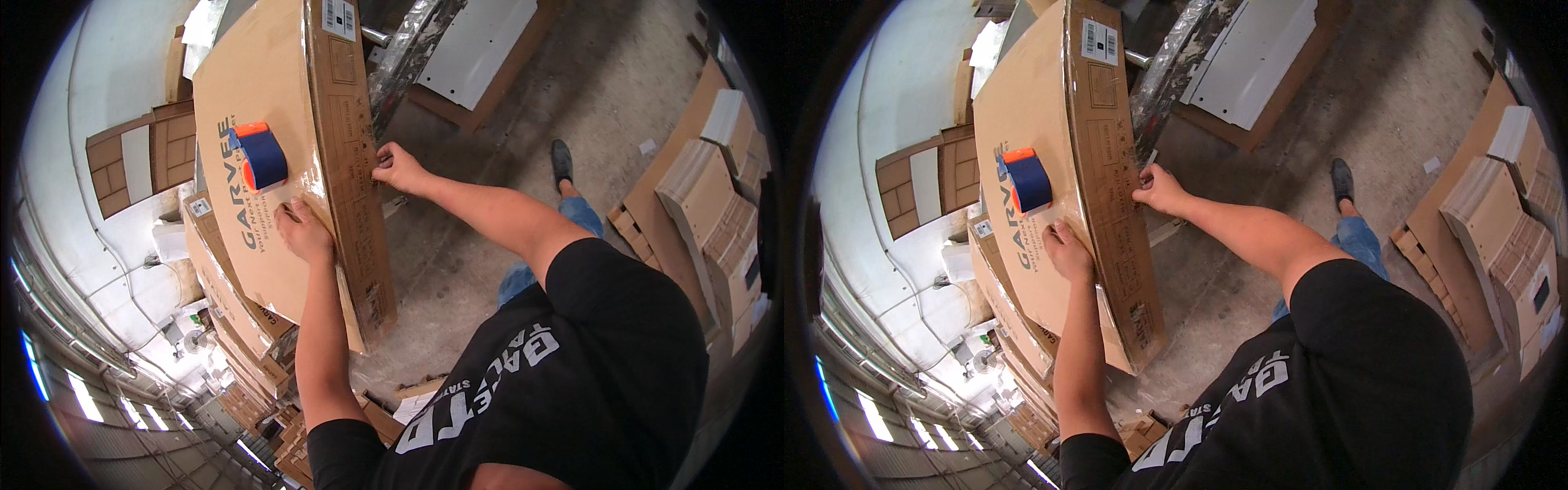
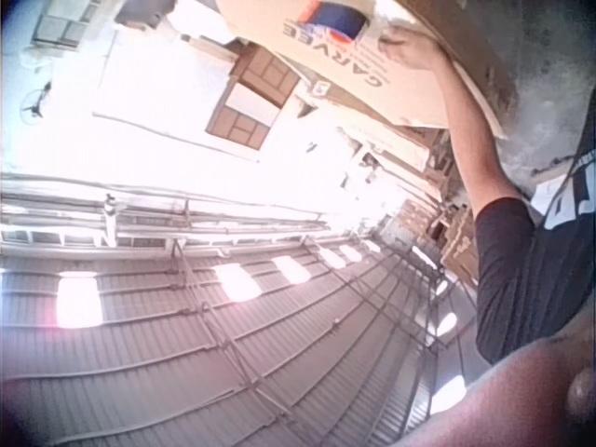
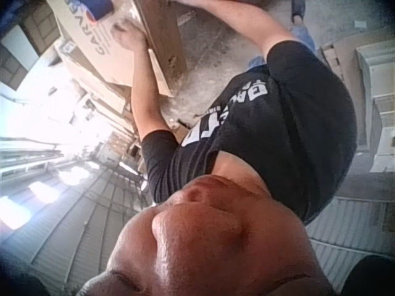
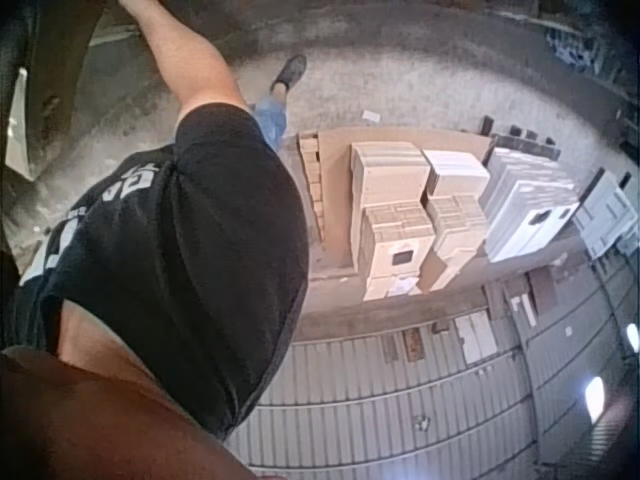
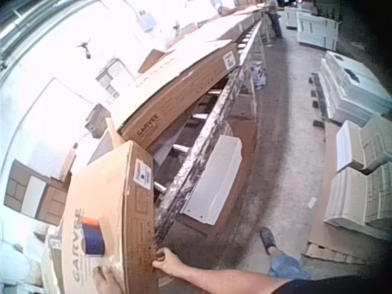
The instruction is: The person tapes large flat boxes on a conveyor belt using a tape dispenser, moving along the line to secure multiple packages.
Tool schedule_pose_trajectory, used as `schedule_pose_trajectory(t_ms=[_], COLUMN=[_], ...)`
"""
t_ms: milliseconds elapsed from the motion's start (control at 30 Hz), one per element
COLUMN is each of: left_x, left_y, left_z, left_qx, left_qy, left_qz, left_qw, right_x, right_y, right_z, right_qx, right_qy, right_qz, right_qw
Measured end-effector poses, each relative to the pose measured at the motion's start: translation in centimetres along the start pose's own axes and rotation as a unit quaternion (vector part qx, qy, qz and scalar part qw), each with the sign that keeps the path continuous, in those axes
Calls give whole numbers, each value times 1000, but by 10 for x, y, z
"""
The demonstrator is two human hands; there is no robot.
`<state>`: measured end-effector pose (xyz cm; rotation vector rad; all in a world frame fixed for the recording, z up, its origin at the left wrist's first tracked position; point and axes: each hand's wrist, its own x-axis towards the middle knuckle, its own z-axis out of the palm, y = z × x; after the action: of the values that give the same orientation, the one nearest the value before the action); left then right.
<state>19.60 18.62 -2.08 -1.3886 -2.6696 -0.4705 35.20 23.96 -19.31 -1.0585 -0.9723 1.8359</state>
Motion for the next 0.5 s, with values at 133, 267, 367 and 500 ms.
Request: schedule_pose_trajectory(t_ms=[133, 267, 367, 500], left_x=[0, 0, -1, -2], left_y=[0, 4, 4, 5], left_z=[0, -2, 0, -1], left_qx=[9, 1, 4, 5], left_qy=[-3, 8, 12, 15], left_qz=[-3, 1, 4, 1], left_qw=[1000, 1000, 1000, 1000], right_x=[-3, -10, -14, -17], right_y=[3, 4, -1, -23], right_z=[-3, -4, -17, -36], right_qx=[24, -83, -211, -362], right_qy=[-16, -14, -83, -138], right_qz=[-5, -163, -211, -258], right_qw=[1000, 983, 951, 885])
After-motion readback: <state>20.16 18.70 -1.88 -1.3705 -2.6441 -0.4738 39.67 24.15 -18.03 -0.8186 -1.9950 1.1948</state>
